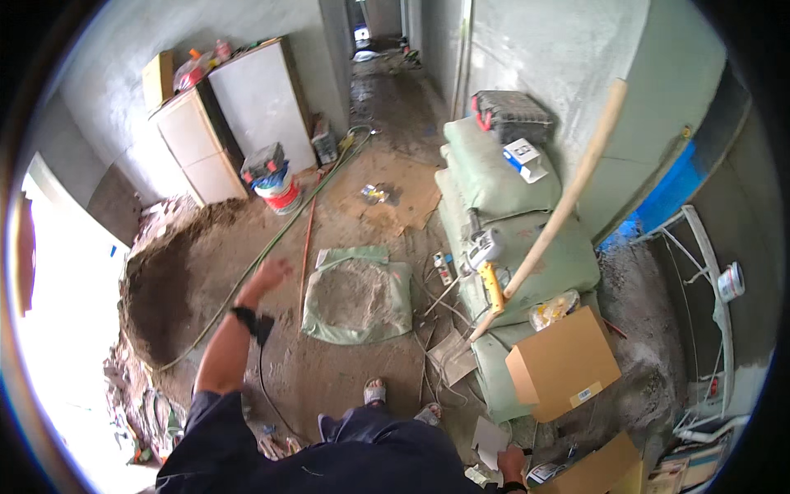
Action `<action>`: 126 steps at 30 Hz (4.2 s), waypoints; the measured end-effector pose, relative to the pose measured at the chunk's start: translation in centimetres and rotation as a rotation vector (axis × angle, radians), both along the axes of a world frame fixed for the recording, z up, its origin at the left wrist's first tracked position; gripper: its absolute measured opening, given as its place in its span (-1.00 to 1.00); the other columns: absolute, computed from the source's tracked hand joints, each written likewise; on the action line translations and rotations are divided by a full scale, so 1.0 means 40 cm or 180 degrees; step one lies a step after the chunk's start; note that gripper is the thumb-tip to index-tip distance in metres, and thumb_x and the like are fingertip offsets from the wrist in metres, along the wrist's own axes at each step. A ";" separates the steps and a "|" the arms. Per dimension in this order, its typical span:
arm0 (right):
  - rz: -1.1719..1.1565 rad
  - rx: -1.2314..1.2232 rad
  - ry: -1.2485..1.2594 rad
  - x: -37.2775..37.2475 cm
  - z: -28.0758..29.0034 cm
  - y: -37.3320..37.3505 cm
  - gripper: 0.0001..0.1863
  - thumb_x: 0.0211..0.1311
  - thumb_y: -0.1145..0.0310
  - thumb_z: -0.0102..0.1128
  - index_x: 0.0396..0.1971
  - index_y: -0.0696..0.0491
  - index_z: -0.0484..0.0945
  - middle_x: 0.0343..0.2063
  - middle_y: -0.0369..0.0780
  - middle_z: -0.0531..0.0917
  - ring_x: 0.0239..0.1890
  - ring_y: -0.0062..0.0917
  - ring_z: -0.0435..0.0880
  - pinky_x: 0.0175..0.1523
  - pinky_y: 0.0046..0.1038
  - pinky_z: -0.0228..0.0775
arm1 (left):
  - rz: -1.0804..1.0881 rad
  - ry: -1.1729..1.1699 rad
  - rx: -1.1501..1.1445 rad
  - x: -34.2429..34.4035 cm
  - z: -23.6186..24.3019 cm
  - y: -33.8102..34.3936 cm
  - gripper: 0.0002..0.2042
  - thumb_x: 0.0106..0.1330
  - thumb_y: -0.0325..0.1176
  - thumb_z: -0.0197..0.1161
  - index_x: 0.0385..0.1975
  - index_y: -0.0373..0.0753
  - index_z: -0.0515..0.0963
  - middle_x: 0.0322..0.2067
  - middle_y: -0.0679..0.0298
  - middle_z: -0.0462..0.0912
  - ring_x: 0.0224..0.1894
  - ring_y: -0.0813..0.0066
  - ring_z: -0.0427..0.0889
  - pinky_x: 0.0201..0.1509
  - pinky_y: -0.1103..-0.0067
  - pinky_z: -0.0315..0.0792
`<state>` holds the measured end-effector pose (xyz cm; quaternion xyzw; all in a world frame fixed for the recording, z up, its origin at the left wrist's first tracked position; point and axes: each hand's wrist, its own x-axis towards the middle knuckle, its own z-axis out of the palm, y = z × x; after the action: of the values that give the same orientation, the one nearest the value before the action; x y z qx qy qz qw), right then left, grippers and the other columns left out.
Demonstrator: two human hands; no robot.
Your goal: Install floor tiles by applying mortar and placing tiles accurately.
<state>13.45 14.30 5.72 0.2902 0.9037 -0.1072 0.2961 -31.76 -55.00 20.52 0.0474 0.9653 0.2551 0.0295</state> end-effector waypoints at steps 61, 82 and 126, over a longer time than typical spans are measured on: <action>-0.0035 -0.0129 0.0416 -0.096 0.030 -0.012 -0.57 0.03 0.15 0.21 -0.22 0.21 0.54 -0.25 0.10 0.62 -0.13 0.01 0.59 0.00 -0.06 0.39 | -0.1196 0.0354 0.1882 -0.380 0.508 0.656 -0.75 0.28 -0.26 0.18 -0.28 -0.35 0.61 -0.49 0.26 0.62 -0.44 0.51 0.55 -0.33 0.52 0.45; 0.0319 -0.0371 0.1222 -0.277 0.087 -0.077 -0.65 0.08 0.11 0.14 -0.32 0.12 0.53 -0.35 0.04 0.64 -0.24 0.00 0.61 -0.11 -0.05 0.43 | -0.2134 -0.0408 0.2088 -0.316 0.509 0.927 -0.73 0.34 -0.23 0.17 -0.21 -0.34 0.59 -0.37 0.23 0.67 -0.34 0.53 0.63 -0.22 0.59 0.51; 0.2155 -0.0697 0.2368 -1.056 0.691 -0.430 -0.72 0.16 0.22 0.03 -0.33 0.15 0.48 -0.42 0.00 0.63 -0.30 -0.06 0.62 -0.16 -0.10 0.43 | -0.2074 -0.0082 0.2145 -0.245 0.645 0.900 -0.76 0.34 -0.27 0.19 -0.26 -0.38 0.57 -0.40 0.26 0.64 -0.32 0.56 0.59 -0.18 0.58 0.49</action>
<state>-28.79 -2.88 33.34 -0.1091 0.9747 -0.1953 0.0014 -41.56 -19.00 46.33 0.3518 0.7631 0.5323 0.1029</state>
